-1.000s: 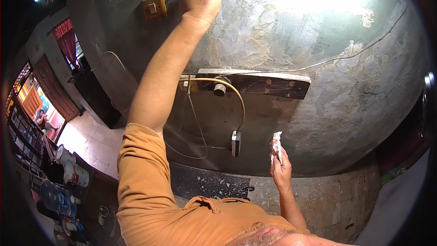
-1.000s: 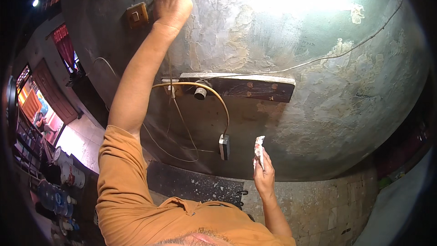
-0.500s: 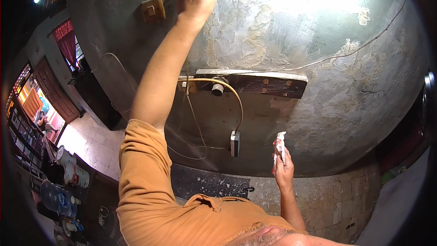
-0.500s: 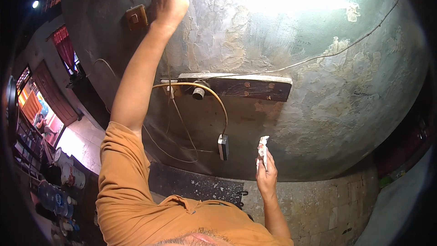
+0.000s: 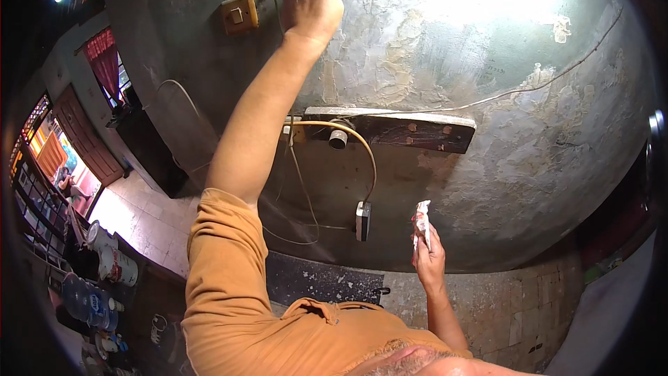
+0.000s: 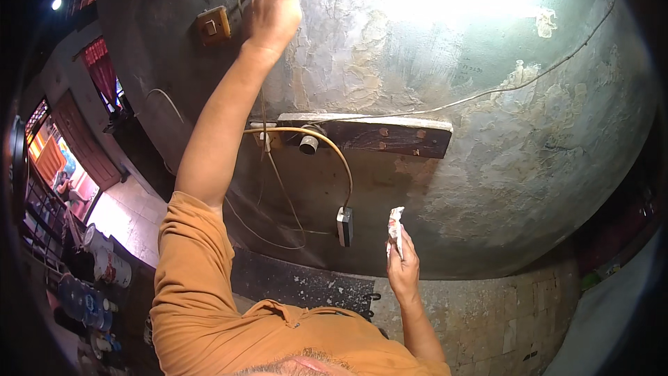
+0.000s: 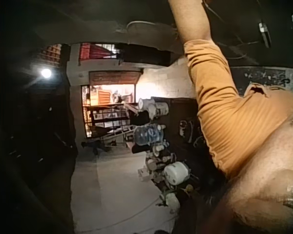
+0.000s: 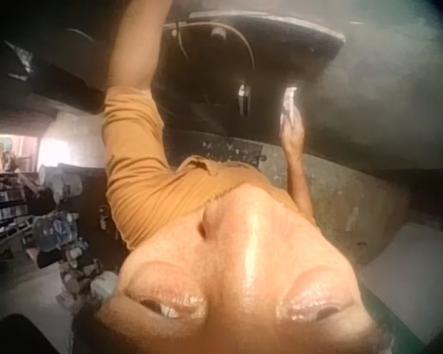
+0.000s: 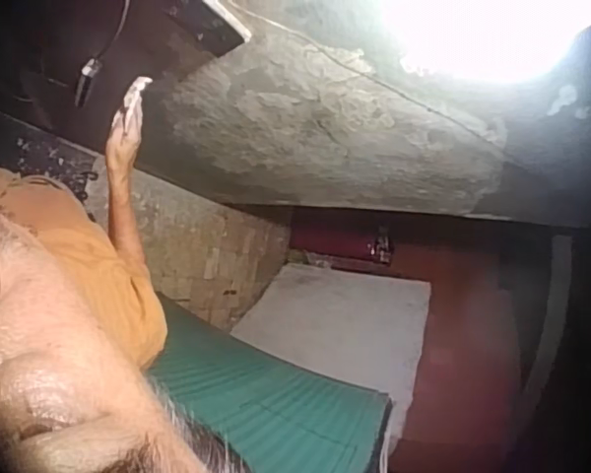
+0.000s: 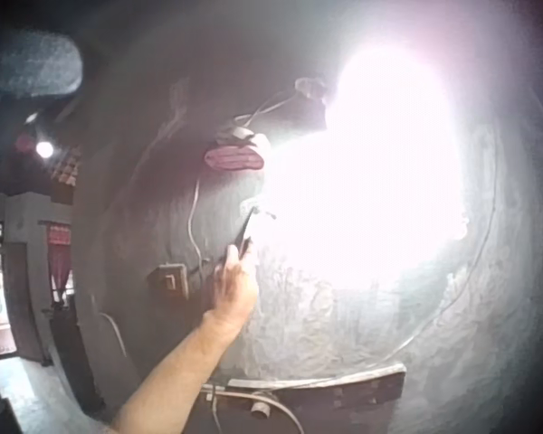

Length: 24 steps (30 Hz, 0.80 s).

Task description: The person scrapes a wall with a putty knife, applies white patching compound from a container, and wipes the area with a cloth.

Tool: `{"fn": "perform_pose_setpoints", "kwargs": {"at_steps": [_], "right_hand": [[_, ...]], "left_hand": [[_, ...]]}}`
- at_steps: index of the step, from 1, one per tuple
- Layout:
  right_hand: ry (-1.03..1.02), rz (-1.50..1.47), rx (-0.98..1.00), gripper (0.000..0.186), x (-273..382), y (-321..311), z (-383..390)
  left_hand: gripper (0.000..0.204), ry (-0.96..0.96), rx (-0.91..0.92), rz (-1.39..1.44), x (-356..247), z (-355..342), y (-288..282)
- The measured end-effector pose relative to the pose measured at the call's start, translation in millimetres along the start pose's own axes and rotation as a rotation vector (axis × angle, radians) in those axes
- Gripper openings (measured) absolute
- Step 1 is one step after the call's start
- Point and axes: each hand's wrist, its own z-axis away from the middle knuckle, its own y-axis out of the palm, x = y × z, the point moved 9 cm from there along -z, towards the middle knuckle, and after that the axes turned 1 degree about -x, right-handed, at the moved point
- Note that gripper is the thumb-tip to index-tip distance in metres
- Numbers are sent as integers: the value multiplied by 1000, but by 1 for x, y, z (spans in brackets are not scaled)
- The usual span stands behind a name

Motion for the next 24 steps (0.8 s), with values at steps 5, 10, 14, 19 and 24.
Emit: {"fn": "perform_pose_setpoints", "kwargs": {"at_steps": [5,10,14,19,24], "right_hand": [[-1,8,-2,43,1,0,3],[-20,36,-11,43,-2,-2,-2],[-5,10,1,42,4,3,0],[-25,43,-13,42,0,-4,-1],[6,-5,6,42,9,8,-5]], "left_hand": [[42,70,43,-76,-9,11,-11],[45,-3,-9,-29,-6,-19,-12],[40,66,87,-172,1,8,-4],[44,36,75,-119,-13,-5,-27],[31,172,-118,-134,1,-8,-22]]}}
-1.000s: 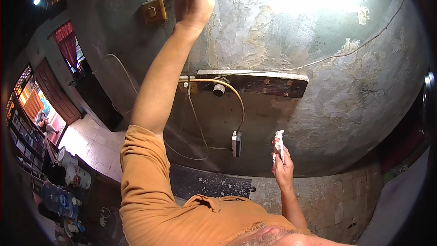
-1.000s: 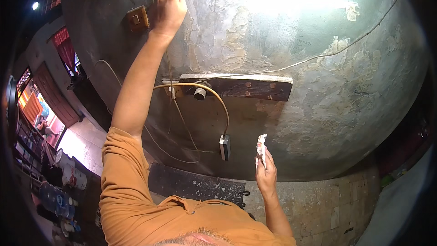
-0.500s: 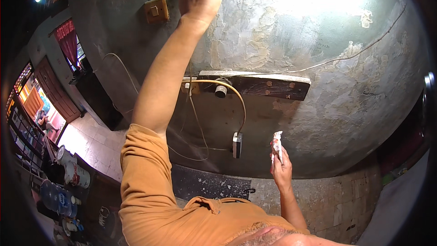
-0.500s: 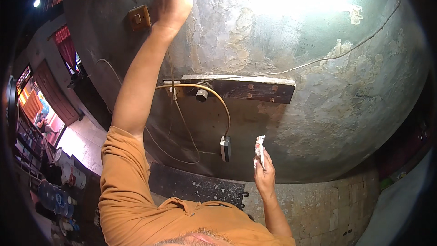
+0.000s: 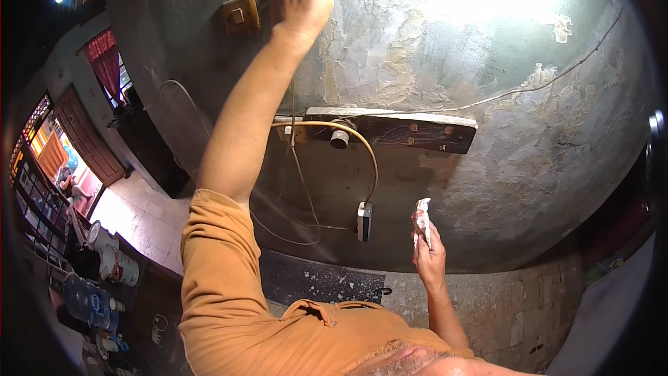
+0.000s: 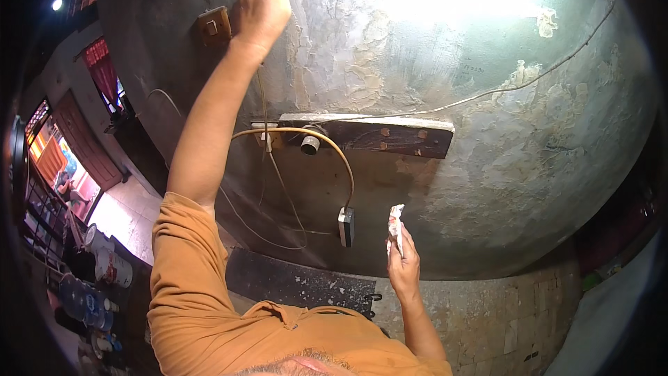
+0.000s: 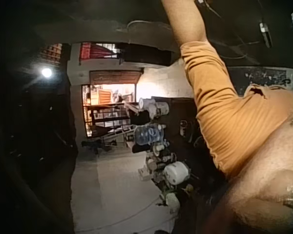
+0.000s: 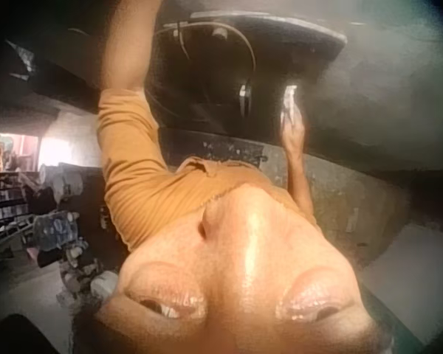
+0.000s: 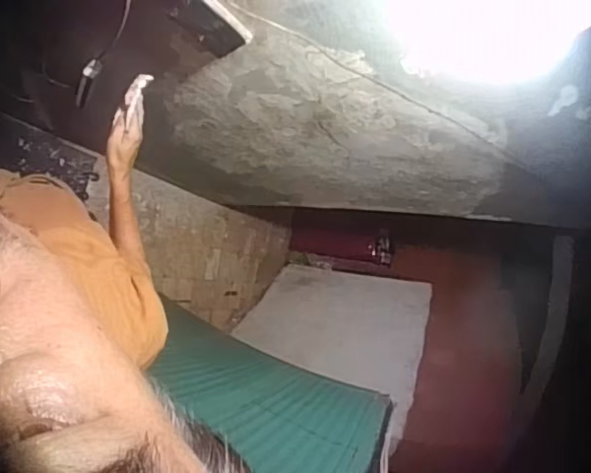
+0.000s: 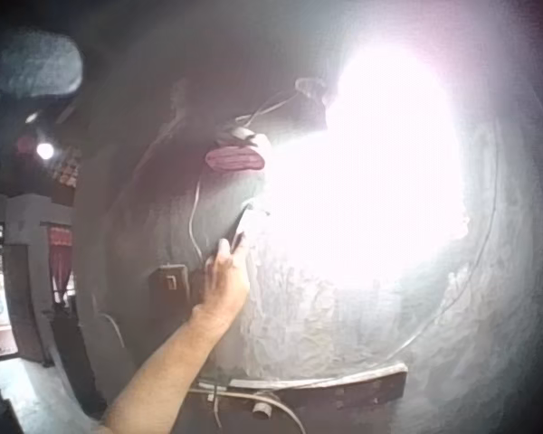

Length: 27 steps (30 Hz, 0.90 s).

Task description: The person scrapes a wall with a putty knife, applies white patching compound from a container, and wipes the area with a cloth.

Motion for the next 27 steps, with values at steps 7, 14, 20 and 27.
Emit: {"fn": "perform_pose_setpoints", "kwargs": {"at_steps": [7,14,20,27], "right_hand": [[-19,28,16,41,-3,-4,5],[-30,8,4,41,-7,-4,1],[-46,-9,11,41,-8,-4,-1],[-15,12,-1,42,-12,-3,-7]], "left_hand": [[32,29,13,107,-8,15,-31],[30,-700,558,1340,11,4,34],[38,-676,666,1358,9,11,62],[45,-789,735,1158,23,14,86]]}}
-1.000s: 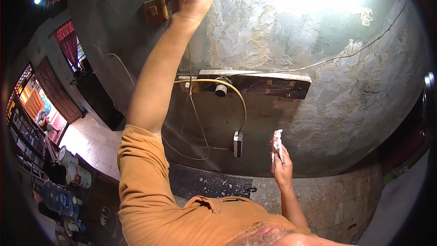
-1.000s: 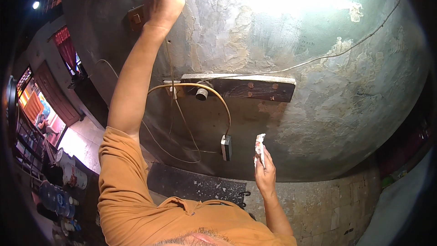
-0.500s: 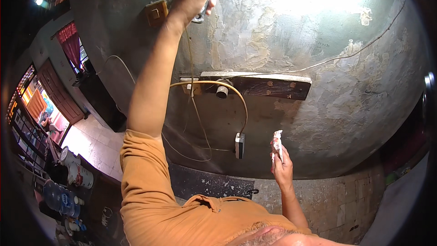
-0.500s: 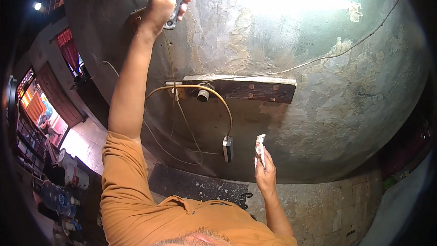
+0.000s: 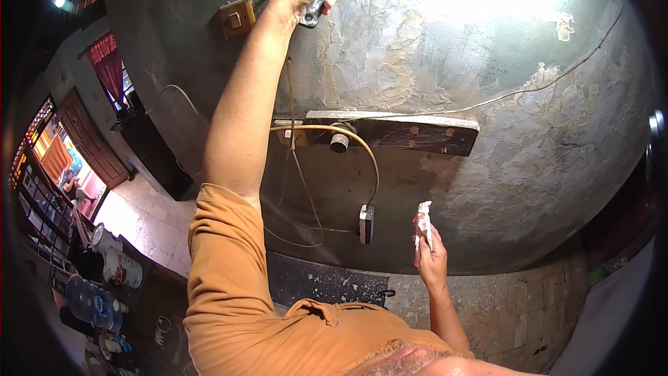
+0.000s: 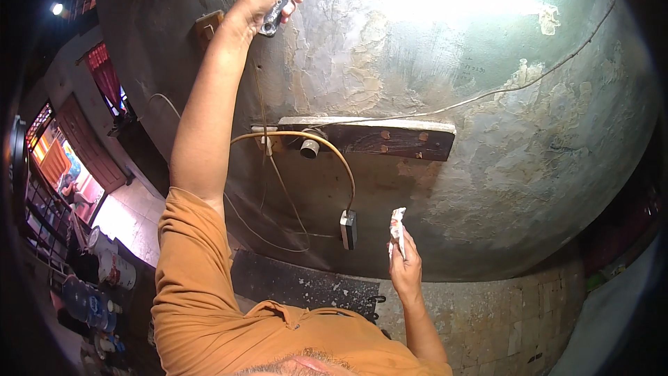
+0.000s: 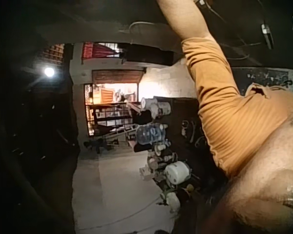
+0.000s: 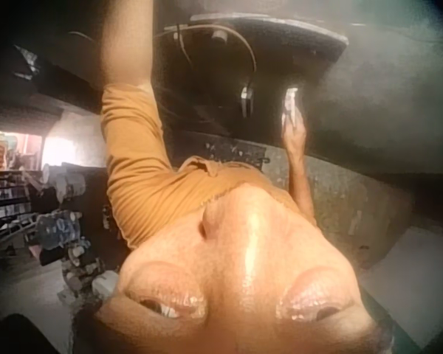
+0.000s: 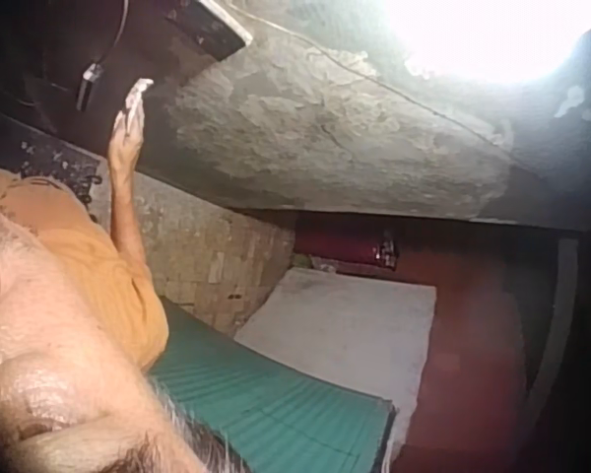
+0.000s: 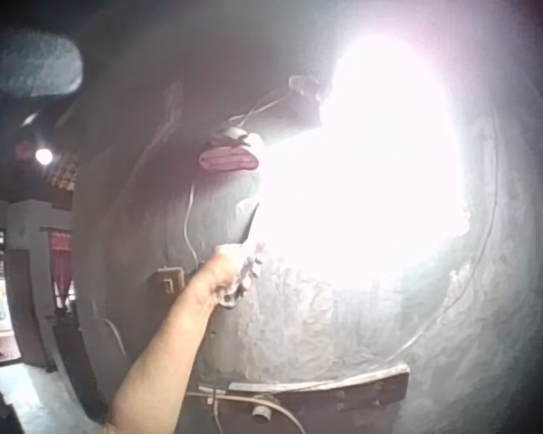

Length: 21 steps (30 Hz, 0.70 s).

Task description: The person scrapes a wall with a putty knife, applies white patching compound from a container, and wipes the area with a cloth.

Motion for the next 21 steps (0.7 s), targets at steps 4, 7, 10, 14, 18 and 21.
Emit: {"fn": "perform_pose_setpoints", "kwargs": {"at_steps": [4,7,10,14,18,21], "right_hand": [[-7,6,28,42,-5,7,-4],[17,-10,32,41,1,13,-5],[21,22,66,41,4,17,-7],[6,-22,51,41,1,17,-6],[29,-7,50,40,1,15,-1],[-2,-25,34,40,0,10,-5]], "left_hand": [[38,-145,-2,20,7,-10,-3],[41,-225,-34,94,17,-13,-1],[37,-245,-27,73,15,-11,-1],[47,-200,43,42,15,15,8],[45,-122,7,4,11,36,1],[46,11,-64,-69,-15,34,-2]]}}
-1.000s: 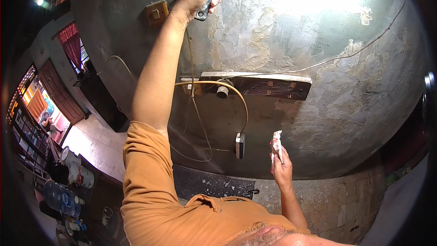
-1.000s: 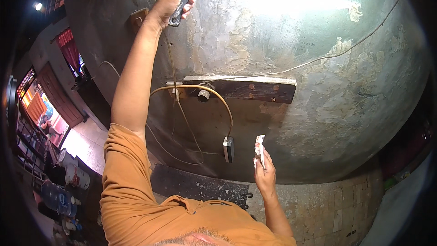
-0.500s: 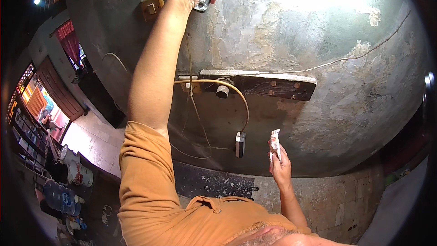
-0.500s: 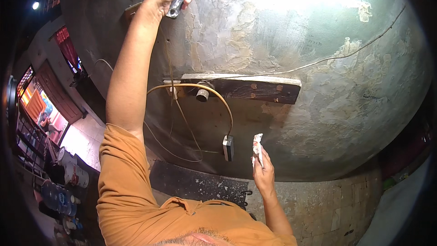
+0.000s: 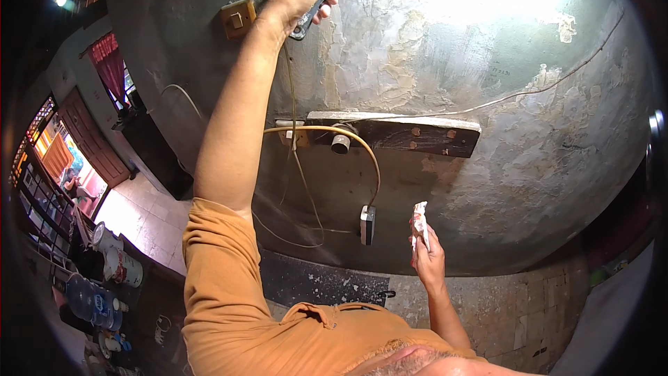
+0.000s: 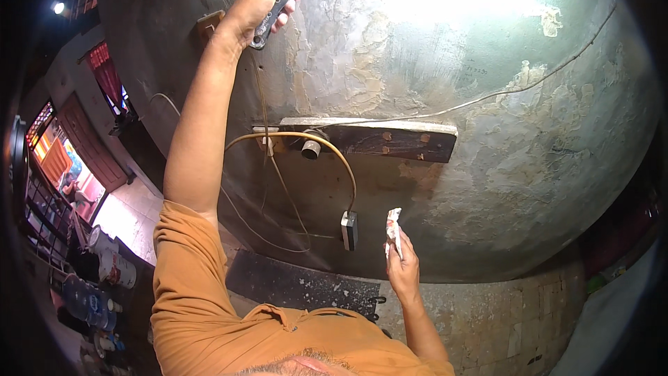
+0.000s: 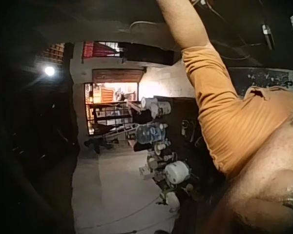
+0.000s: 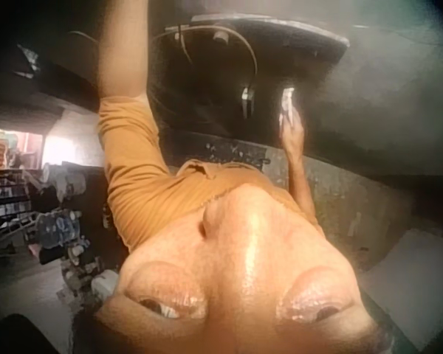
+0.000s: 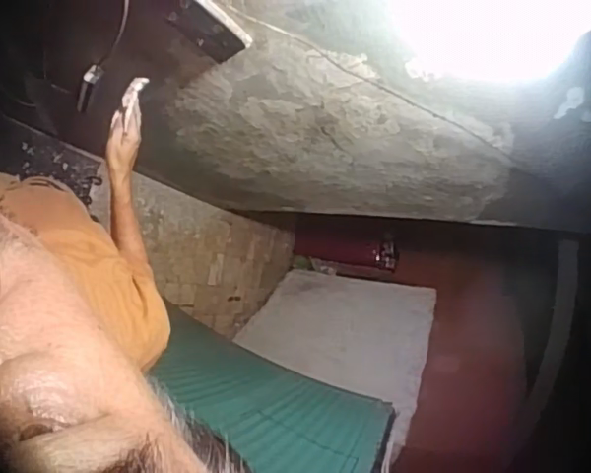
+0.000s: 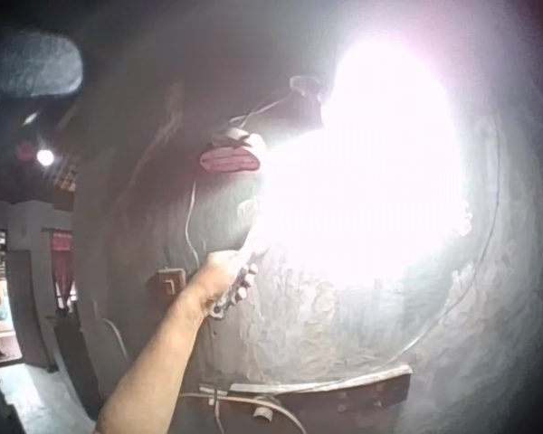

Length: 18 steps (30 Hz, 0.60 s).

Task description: The person scrapes a wall with a putty knife, applies white patching compound from a container, and wipes the area with a cloth.

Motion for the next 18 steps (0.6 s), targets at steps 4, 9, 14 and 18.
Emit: {"fn": "perform_pose_setpoints", "kwargs": {"at_steps": [4,9,14,18], "right_hand": [[6,-18,12,41,0,1,2],[20,-26,7,41,-4,3,4],[30,-22,8,41,-8,-3,3],[10,-10,14,41,-4,3,2]], "left_hand": [[53,11,-113,-75,-6,-11,-5],[51,-87,-42,-40,15,-4,5],[47,53,-90,8,-10,-9,0],[48,24,-123,-116,-5,-30,-11]]}}
